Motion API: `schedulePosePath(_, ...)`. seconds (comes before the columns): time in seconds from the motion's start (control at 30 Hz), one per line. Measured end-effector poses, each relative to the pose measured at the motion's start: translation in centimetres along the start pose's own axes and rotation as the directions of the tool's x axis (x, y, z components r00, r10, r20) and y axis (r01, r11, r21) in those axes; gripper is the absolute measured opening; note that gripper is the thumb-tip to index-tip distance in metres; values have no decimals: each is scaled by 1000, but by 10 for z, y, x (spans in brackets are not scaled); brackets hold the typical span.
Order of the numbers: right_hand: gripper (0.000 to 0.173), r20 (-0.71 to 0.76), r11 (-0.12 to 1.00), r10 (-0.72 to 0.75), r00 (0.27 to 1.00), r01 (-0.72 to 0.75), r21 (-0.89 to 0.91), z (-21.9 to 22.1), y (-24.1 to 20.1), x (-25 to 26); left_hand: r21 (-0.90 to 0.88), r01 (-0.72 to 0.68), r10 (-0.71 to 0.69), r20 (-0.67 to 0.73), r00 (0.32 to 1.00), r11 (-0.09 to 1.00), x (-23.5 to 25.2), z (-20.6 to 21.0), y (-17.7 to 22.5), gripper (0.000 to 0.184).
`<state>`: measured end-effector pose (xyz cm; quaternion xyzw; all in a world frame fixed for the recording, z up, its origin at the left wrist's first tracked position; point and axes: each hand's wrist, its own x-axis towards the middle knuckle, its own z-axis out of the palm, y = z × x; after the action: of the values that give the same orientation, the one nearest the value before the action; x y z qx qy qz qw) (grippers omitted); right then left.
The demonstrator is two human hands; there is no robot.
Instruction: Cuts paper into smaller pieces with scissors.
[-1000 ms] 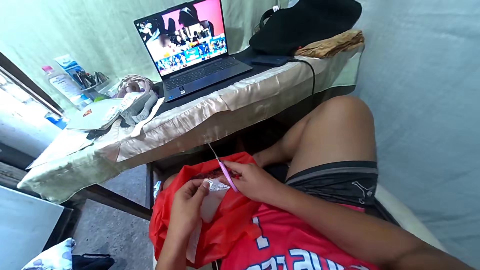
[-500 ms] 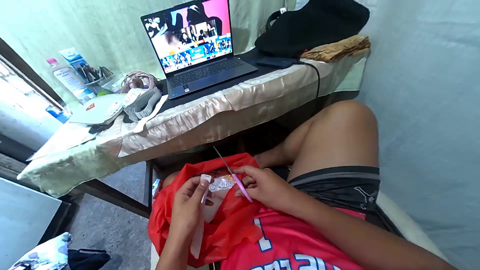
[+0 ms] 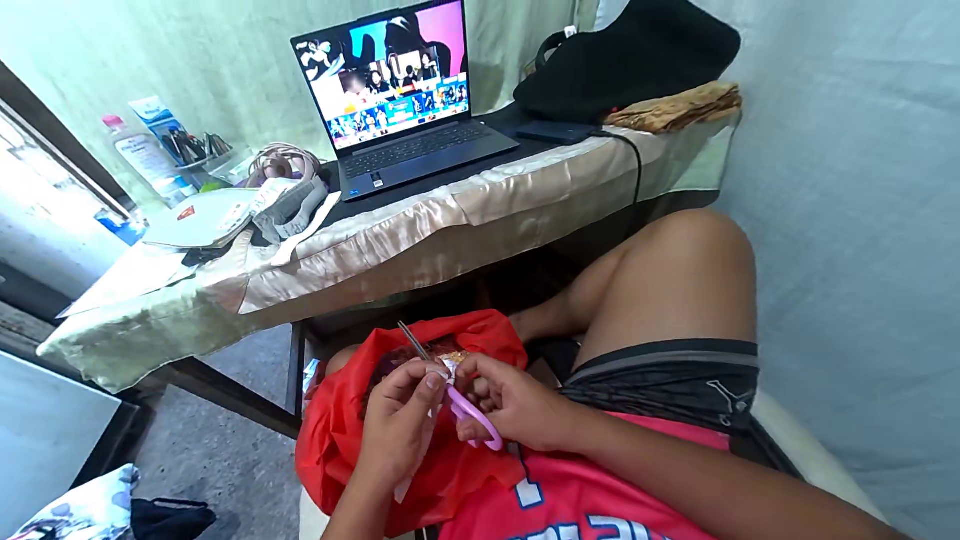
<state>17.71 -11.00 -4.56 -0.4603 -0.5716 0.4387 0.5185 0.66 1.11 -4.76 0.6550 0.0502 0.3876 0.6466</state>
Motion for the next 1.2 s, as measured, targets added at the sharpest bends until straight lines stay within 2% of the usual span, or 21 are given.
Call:
schedulePosePath(0.07,38,45,979,-15,999,5,204,2,5,1,-71,31,-33,-16,999,997,-1,2,0,18)
schedulePosePath(0.17,24,109,947,3,994,-38,319,3,8,1,-132,76,-82,-40,996,988,-2,3,3,18)
schedulePosePath(0.33,24,112,934,-46,993,4,358,6,8,1,-190,48,-57,-41,998,981,-4,8,5,18)
schedulePosePath(0.43,21,69,934,-74,995,45,355,8,10,-1,-187,4,-29,-130,991,982,-6,18,4,17)
schedulePosePath(0.53,21,1,928,-115,993,107,357,10,11,-1,-261,-13,-47,-225,973,965,-7,27,1,15)
schedulePosePath(0.63,9,104,861,-76,992,13,508,10,9,-1,-296,-8,-65,-237,969,955,-7,29,3,17)
schedulePosePath(0.7,12,169,819,-74,983,-37,573,11,10,-1,-303,13,-91,-245,965,953,-6,28,4,18)
schedulePosePath(0.8,15,183,814,-25,983,-87,575,15,8,-2,-241,12,-75,-252,965,971,-5,25,4,18)
schedulePosePath(0.87,24,172,811,40,984,-133,570,16,4,-2,-183,9,-51,-228,972,983,-5,21,2,18)
schedulePosePath(1.0,41,209,816,126,970,-221,534,14,-2,-4,-109,84,-98,-124,987,990,-4,8,2,18)
schedulePosePath(1.1,38,253,813,154,955,-268,516,10,-4,-6,-69,65,-65,0,998,995,-2,-3,4,19)
schedulePosePath(1.2,38,306,819,91,948,-246,518,2,-5,-7,44,-1,-2,74,997,999,-2,-20,25,21)
